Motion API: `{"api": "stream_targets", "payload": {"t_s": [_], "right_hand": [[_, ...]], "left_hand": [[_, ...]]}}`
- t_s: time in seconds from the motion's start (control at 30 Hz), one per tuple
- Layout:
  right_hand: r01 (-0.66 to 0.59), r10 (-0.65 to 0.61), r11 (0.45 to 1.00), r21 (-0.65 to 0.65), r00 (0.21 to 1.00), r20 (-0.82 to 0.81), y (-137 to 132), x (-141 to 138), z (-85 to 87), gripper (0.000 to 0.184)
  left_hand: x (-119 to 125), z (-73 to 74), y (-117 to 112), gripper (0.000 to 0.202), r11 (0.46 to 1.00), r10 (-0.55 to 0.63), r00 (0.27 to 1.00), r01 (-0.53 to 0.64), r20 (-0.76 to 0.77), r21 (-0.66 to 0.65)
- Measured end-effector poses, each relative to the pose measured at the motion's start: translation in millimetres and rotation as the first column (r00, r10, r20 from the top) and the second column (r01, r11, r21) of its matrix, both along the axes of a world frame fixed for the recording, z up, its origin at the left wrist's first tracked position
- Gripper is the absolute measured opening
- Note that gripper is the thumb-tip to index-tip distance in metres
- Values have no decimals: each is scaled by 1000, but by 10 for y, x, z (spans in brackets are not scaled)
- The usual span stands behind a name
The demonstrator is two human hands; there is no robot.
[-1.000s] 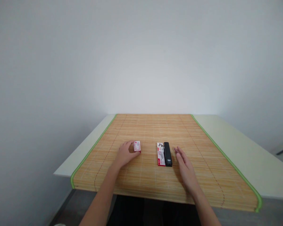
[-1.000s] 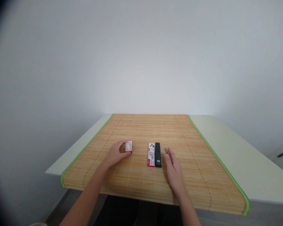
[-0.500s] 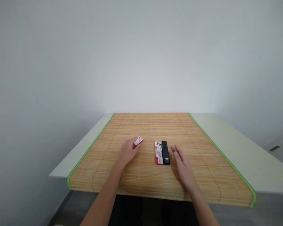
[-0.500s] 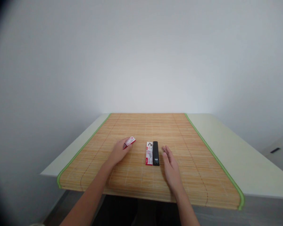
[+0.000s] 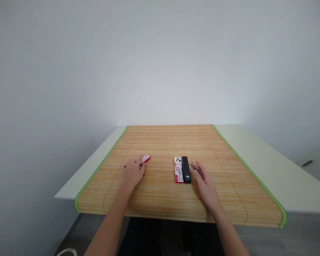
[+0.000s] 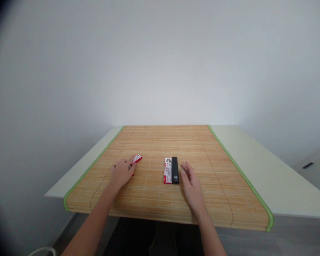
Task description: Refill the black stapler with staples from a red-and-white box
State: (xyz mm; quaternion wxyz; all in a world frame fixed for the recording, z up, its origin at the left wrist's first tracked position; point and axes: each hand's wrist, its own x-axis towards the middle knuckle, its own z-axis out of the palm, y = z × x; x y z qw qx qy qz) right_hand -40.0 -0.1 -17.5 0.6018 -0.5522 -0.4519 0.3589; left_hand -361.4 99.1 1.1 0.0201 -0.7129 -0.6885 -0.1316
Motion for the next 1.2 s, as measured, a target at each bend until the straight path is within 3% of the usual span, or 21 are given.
{"api": "stream_targets", "payload": {"t_s": [0.1,0.2,0.23,0.3,0.37,0.43,0.47,0.57,0.67,0.73,0.87,0.97,1.03,1.1,1.17,1.2], "right_hand": [[2,-1,1000,11,1000,-9,24,8,-47,66],[2,-2,1000,20,1000,-12,18,-12,-49,66],[-5,6,1000,19,1000,-14,10,-24,-43,66],[-25,25,1000,14,1000,5,-12,-48,-26,69],[-32,31,999,17,998,62,-32,-65,-12,70],[-24,21,999,23,993,120,-43,-71,-2,69],[-22,18,1000,22,990,138,-45,-70,1,68],[-11,8,1000,14,988,156,-44,-64,6,65],[-4,3,1000,4,985,170,-48,-68,21,65],[-8,9,1000,-6,981,192,-58,-78,41,66],[-12,13,1000,-9,970,245,-79,-104,82,68],[-4,5,1000,-6,949,315,-76,-115,79,71],[1,-1,1000,0,933,361,-63,-117,58,73],[-6,2,1000,10,921,389,-49,-113,34,75],[-9,0,1000,20,909,417,-39,-109,20,75],[-5,-9,1000,30,900,435,-36,-107,20,75]], "left_hand": [[84,50,27,56,998,47,999,-47,-2,38],[321,133,11,63,989,62,996,-70,64,132],[439,161,3,64,989,-9,995,-6,101,145],[716,204,4,64,958,-279,942,261,188,116],[998,224,41,69,839,-537,796,539,280,77],[1222,225,111,75,751,-634,698,659,334,48],[1296,221,152,75,733,-646,682,680,343,31],[1343,203,264,65,779,-600,741,627,302,11],[1180,195,339,50,908,-418,884,413,210,66],[1019,206,374,46,964,-259,954,246,152,97],[770,288,360,53,988,-85,992,72,97,135],[763,372,186,54,978,-139,977,110,163,176],[840,404,-6,53,935,-346,912,317,218,158],[948,399,-210,62,794,-598,753,604,273,75],[1056,356,-376,78,673,-706,635,740,313,17],[1102,323,-433,81,659,-715,622,752,319,11]]}}
